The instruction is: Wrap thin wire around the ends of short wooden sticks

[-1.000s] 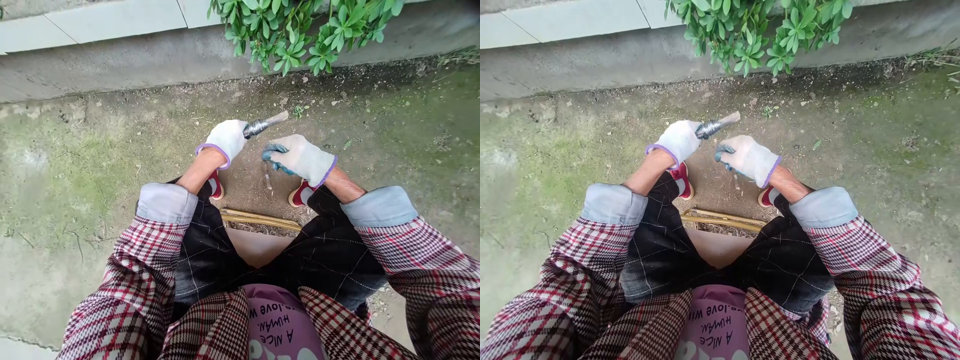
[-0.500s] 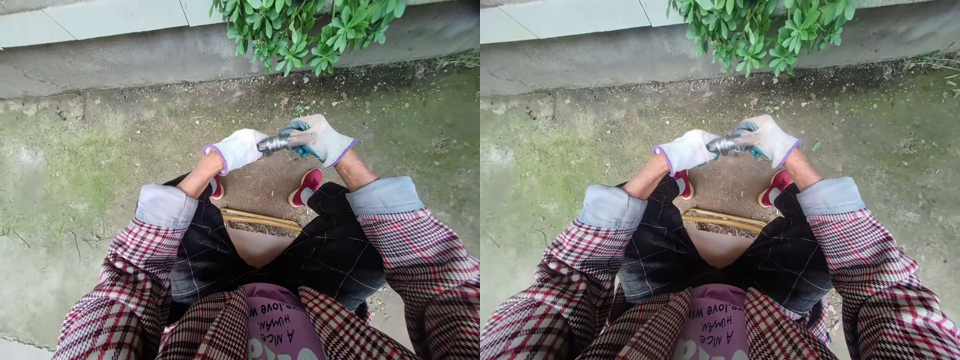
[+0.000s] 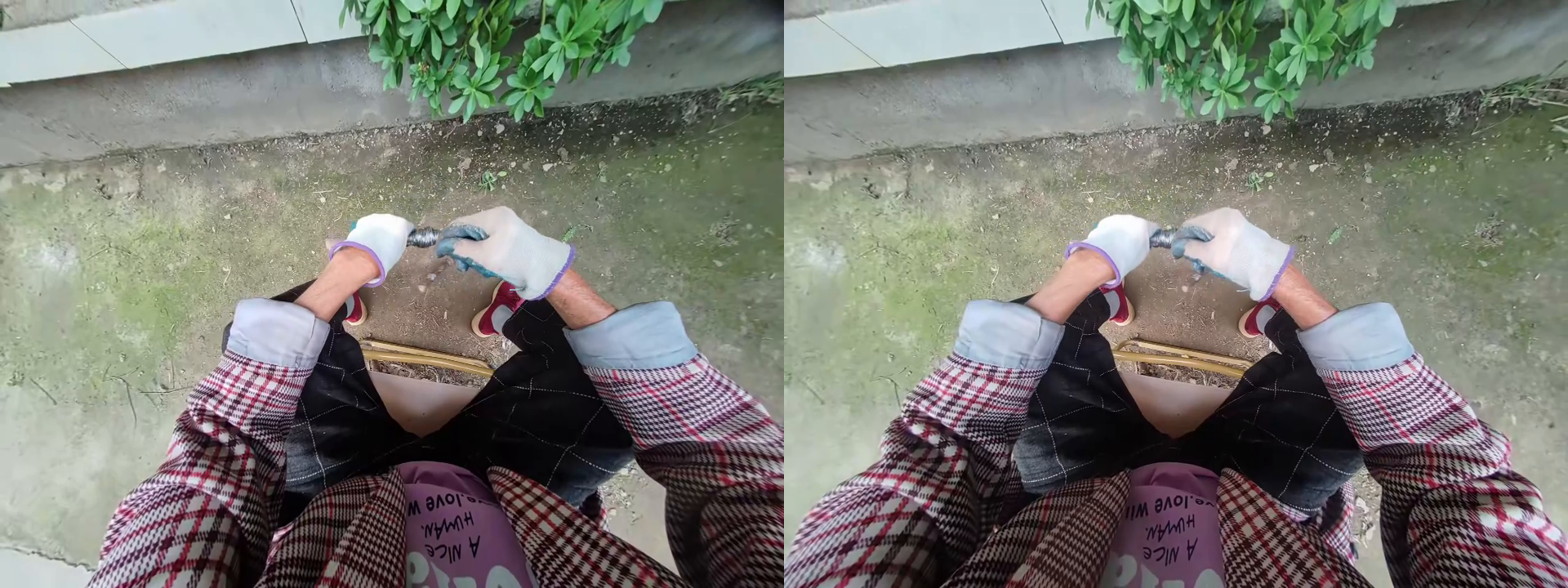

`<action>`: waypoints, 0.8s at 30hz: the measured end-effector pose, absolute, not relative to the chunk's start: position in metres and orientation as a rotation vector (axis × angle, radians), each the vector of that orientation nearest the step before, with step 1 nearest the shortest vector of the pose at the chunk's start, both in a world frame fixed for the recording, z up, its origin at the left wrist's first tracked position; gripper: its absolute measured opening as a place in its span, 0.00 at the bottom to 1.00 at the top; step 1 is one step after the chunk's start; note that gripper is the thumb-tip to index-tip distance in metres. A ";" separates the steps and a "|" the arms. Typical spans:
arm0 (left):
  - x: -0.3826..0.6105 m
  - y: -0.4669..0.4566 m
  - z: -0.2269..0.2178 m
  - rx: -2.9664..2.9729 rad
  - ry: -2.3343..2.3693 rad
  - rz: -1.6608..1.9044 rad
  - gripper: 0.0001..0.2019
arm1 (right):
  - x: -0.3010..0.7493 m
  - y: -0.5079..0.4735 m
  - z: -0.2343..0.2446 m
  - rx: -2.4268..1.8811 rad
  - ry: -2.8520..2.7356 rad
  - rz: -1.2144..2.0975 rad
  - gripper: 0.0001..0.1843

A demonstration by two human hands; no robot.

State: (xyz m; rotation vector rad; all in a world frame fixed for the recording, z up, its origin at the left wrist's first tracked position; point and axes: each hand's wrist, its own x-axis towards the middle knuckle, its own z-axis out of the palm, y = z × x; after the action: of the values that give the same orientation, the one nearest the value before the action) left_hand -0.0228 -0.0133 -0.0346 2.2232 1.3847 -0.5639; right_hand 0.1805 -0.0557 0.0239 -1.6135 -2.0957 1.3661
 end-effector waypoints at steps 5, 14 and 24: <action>-0.015 -0.024 -0.036 2.352 1.218 -0.581 0.19 | 0.203 -0.038 0.012 -1.711 -1.979 1.226 0.09; -0.016 -0.015 -0.005 2.164 1.210 -0.135 0.18 | 0.194 -0.030 -0.013 -1.753 -1.620 1.513 0.05; -0.023 -0.012 -0.018 2.224 1.498 -0.343 0.20 | 0.164 -0.053 -0.007 -1.812 -1.927 1.472 0.10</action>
State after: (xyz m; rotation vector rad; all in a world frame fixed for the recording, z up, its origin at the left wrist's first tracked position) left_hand -0.0230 -0.0120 -0.0181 2.2243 1.4980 -0.3426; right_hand 0.1637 -0.0526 -0.0074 -1.8123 -1.9269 1.4724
